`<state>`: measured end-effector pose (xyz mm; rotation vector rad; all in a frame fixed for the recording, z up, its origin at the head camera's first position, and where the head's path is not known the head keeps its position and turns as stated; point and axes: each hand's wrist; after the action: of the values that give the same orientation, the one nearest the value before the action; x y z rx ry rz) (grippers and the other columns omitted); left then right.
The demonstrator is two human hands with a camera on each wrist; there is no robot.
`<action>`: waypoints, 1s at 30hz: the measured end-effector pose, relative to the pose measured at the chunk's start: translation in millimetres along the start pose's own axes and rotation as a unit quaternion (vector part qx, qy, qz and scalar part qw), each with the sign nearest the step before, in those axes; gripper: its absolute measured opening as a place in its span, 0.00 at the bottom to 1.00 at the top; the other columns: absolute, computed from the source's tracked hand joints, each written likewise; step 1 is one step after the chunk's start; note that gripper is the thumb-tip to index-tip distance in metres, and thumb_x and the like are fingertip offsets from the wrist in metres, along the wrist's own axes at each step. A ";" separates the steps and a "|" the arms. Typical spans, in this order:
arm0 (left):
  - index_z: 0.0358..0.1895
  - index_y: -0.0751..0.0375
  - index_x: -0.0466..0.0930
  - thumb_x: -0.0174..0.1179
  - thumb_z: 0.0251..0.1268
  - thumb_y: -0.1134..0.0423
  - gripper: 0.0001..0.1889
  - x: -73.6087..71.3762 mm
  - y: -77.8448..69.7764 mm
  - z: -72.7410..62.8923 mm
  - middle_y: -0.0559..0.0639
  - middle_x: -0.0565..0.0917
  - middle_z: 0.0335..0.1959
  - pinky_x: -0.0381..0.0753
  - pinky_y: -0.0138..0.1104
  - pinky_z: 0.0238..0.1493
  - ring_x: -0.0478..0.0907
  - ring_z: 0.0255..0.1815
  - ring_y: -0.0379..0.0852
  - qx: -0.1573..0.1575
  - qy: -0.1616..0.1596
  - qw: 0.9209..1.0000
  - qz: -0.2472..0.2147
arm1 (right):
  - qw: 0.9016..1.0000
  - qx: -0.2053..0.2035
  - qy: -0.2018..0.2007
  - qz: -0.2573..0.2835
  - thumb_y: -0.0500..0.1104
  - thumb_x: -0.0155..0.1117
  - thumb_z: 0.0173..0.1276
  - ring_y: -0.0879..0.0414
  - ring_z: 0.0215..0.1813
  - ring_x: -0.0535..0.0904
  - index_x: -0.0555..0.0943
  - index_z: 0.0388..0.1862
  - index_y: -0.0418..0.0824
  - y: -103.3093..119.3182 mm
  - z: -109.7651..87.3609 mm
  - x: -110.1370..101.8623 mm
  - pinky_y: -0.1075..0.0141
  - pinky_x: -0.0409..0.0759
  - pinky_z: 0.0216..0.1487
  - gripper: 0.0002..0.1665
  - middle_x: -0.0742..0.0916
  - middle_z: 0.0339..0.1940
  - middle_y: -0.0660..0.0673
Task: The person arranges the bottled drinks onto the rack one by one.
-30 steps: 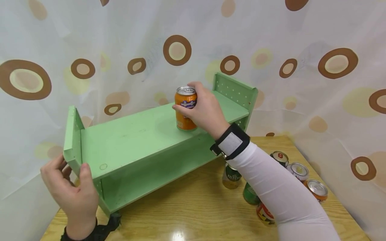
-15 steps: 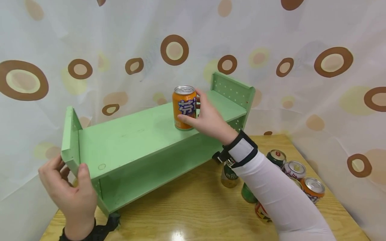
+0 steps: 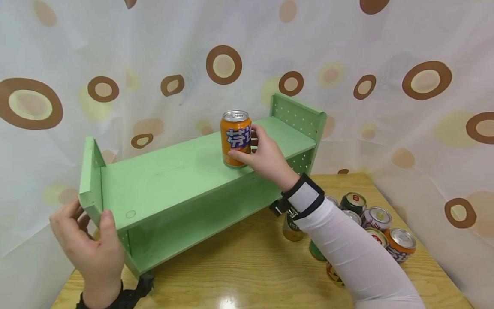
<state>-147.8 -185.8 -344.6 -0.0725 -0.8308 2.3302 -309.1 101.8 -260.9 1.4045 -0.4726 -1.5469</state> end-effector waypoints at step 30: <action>0.62 0.78 0.74 0.52 0.60 0.69 0.26 3.1 0.5 -0.9 0.37 0.72 0.58 0.72 0.28 0.56 0.68 0.64 0.42 0.013 0.001 1.000 -0.002 | 1.000 -0.020 0.009 0.018 0.46 0.68 0.72 0.42 0.69 0.75 0.58 0.80 0.39 -3.8 -4.0 0.8 0.48 0.76 0.71 0.44 0.74 0.70 0.37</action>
<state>-150.3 -183.8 -345.1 -0.0615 -0.8003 2.3367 -306.8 104.2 -265.5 1.3712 -0.4501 -1.5057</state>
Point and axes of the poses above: each hand's wrist, its own z-axis towards the middle knuckle, its own x-axis out of the palm, y = z × x
